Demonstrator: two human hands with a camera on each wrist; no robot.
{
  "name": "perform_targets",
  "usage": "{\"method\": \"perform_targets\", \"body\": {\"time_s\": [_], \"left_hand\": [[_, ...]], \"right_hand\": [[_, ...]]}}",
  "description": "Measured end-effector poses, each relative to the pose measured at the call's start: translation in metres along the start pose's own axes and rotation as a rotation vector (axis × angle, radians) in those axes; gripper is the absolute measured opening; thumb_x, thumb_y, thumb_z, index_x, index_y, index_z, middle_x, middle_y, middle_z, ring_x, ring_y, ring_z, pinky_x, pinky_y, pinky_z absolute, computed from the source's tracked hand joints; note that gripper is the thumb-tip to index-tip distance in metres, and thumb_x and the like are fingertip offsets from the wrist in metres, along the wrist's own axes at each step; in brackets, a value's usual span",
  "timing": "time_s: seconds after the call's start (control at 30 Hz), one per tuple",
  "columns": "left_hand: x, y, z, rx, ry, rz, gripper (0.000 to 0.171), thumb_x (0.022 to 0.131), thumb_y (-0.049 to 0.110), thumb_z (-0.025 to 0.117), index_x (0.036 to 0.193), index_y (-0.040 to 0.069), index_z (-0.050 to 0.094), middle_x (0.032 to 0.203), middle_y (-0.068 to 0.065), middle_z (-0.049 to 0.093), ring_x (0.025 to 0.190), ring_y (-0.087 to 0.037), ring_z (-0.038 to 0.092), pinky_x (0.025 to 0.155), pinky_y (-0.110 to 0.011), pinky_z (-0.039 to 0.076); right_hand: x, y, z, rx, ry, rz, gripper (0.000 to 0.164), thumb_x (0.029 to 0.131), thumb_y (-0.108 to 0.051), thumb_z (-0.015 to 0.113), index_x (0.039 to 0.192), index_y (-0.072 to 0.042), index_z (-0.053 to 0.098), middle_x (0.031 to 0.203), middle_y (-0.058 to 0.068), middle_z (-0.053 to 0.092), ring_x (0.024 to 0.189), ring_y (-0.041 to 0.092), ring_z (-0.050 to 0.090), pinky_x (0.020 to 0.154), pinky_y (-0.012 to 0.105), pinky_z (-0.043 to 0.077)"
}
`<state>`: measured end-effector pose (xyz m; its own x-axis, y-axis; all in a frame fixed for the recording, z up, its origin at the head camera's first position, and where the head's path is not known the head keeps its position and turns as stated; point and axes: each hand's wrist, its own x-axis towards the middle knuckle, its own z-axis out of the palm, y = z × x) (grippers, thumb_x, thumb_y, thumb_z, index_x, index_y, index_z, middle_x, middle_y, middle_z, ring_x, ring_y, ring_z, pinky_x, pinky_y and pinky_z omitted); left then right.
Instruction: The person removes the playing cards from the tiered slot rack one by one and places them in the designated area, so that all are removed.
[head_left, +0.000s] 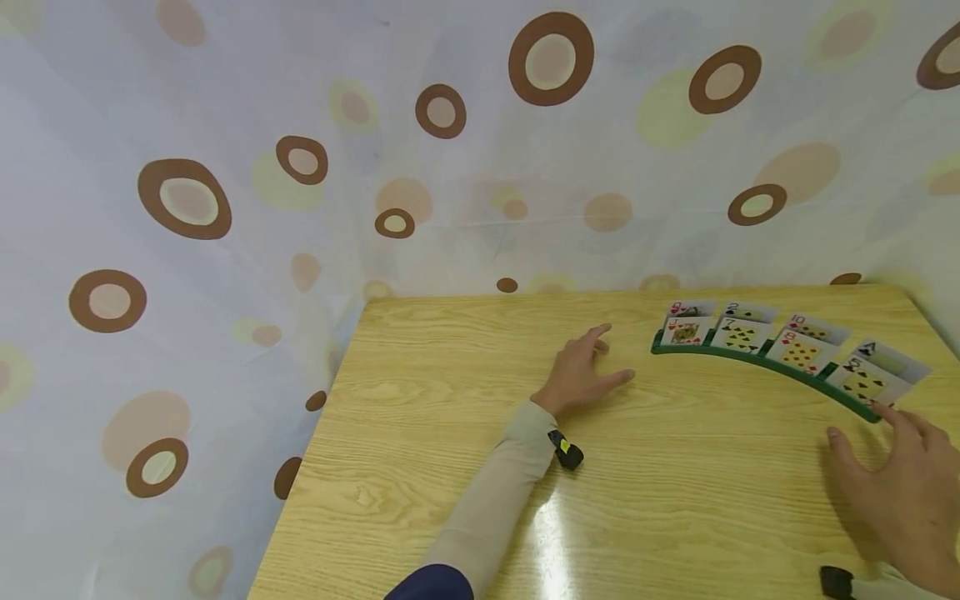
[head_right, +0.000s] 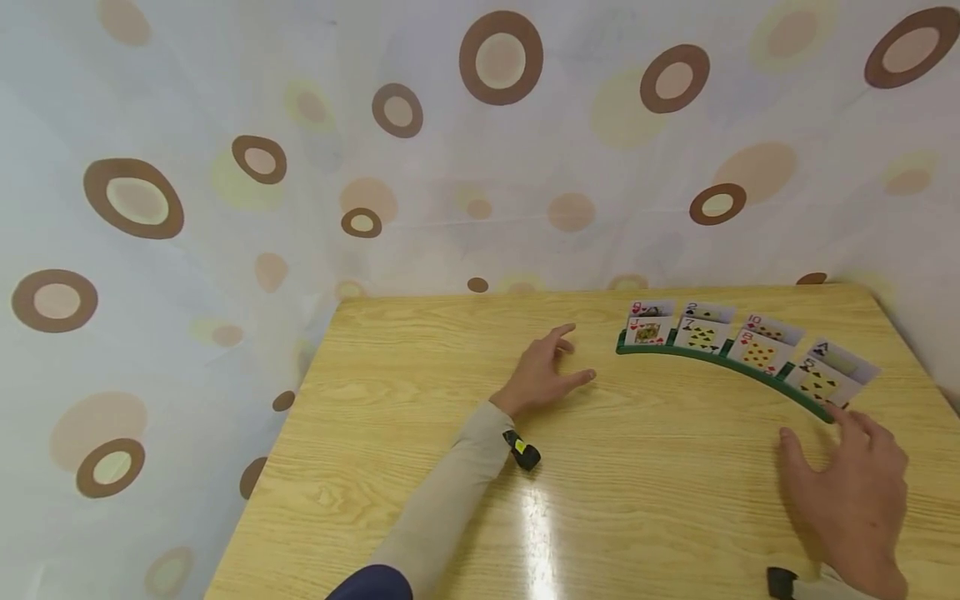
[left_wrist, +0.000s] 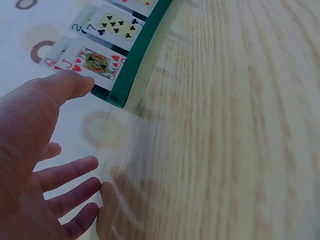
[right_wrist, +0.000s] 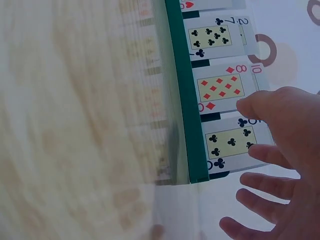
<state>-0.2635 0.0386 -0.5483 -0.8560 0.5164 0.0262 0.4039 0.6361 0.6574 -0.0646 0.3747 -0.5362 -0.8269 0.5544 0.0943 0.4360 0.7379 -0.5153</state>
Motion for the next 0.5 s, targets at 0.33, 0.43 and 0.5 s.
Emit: {"method": "perform_targets", "body": {"time_s": [0.33,0.43,0.5], "left_hand": [[0.011,0.006,0.009,0.078,-0.016,-0.002,0.086,0.102,0.055,0.072,0.171,0.019,0.035,0.148,-0.002,0.069,0.142,-0.03,0.057,0.126,-0.052,0.041],[0.015,0.007,0.012,0.097,-0.025,0.005,0.086,0.102,0.055,0.071,0.171,0.019,0.035,0.149,-0.002,0.069,0.144,-0.03,0.057,0.126,-0.052,0.042],[0.017,0.009,0.013,0.111,-0.032,0.01,0.087,0.102,0.056,0.071,0.171,0.019,0.035,0.149,-0.001,0.068,0.144,-0.03,0.056,0.125,-0.052,0.043]], "right_hand": [[0.005,-0.005,-0.002,-0.039,-0.115,0.261,0.075,0.113,-0.035,0.041,0.173,0.0,0.012,0.18,0.03,0.004,0.168,0.052,0.008,0.135,0.07,0.014],[0.006,-0.005,-0.002,-0.039,-0.115,0.314,0.075,0.113,-0.033,0.039,0.173,0.001,0.009,0.181,0.028,0.002,0.168,0.051,0.007,0.136,0.069,0.014],[0.007,-0.004,-0.003,-0.035,-0.121,0.346,0.076,0.112,-0.035,0.037,0.173,0.001,0.007,0.182,0.027,0.001,0.169,0.05,0.007,0.136,0.068,0.014]]}}
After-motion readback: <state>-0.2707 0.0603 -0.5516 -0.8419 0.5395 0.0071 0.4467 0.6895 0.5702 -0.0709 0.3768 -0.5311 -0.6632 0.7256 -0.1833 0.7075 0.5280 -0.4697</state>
